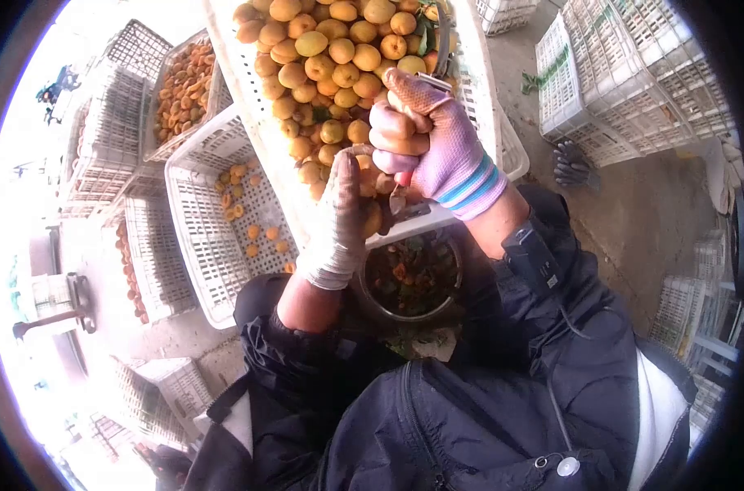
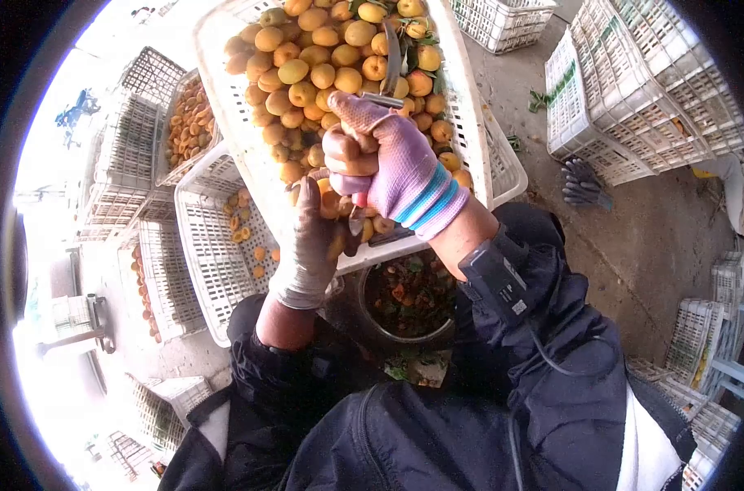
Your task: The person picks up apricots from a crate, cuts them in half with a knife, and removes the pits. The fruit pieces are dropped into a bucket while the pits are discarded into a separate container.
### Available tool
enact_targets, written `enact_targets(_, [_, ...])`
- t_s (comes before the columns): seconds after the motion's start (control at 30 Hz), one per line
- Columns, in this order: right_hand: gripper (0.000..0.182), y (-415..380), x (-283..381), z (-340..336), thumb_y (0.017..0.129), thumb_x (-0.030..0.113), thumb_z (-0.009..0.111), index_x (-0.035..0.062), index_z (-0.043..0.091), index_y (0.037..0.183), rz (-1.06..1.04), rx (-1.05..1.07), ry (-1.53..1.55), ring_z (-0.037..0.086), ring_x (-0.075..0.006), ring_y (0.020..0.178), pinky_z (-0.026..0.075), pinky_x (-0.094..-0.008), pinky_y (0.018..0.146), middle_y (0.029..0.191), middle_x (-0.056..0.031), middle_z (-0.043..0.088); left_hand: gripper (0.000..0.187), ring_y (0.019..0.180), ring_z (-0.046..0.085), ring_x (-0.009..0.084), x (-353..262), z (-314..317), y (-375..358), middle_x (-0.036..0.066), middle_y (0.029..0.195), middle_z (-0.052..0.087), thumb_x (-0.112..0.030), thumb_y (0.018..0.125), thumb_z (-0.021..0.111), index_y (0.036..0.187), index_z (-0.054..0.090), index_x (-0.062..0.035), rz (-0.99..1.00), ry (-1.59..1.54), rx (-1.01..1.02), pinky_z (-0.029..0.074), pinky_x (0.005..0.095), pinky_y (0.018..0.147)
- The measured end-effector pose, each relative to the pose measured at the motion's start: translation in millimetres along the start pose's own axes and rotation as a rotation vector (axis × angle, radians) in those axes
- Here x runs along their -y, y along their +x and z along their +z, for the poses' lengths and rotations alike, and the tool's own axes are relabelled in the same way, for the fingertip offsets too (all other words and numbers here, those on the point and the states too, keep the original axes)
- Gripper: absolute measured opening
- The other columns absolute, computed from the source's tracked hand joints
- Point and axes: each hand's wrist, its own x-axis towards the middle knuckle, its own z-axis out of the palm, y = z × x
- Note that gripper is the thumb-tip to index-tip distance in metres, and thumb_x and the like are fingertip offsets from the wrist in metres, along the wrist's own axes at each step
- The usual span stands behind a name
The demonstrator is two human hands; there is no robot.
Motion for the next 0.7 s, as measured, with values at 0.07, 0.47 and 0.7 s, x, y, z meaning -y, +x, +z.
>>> enact_targets(0.07, [0.041, -7, -3, 7, 0.096, 0.040, 0.060, 0.0121, 0.049, 0.068, -0.094, -0.205, -0.345, 0.025, -0.0039, 0.042, 0.022, -0.0226, 0.041, 0.059, 0.0049, 0.041, 0.062, 0.051, 0.053, 0.0140, 2, -22, 13, 0.007, 0.079, 0.060, -0.061, 0.097, 0.042, 0.118, 0.054, -0.0041, 0.089, 0.062, 0.094, 0.038, 0.0252, 0.041])
enact_targets(0.47, [0.018, -13, -22, -9, 0.080, 0.004, 0.072, 0.0019, 0.065, 0.096, -0.632, 0.125, -1.757, 0.061, -0.0338, 0.087, 0.050, -0.0349, 0.074, 0.095, -0.0163, 0.061, 0.071, 0.052, 0.053, 0.0172, -8, -42, 19, 0.007, 0.076, 0.062, -0.069, 0.089, 0.050, 0.103, 0.059, -0.0009, -0.048, 0.019, 0.063, 0.040, 0.0272, 0.045])
enact_targets(0.7, [0.025, -25, 2, -20, 0.087, 0.014, 0.066, 0.0063, 0.064, 0.110, -0.278, -0.116, -1.717, 0.065, -0.0301, 0.089, 0.053, -0.0395, 0.080, 0.096, -0.0132, 0.063, 0.032, 0.105, 0.054, 0.0260, -73, -115, 5, 0.015, 0.118, 0.055, -0.010, 0.090, 0.064, 0.120, 0.055, -0.0034, 0.756, 1.356, -0.621, 0.047, 0.0346, 0.092])
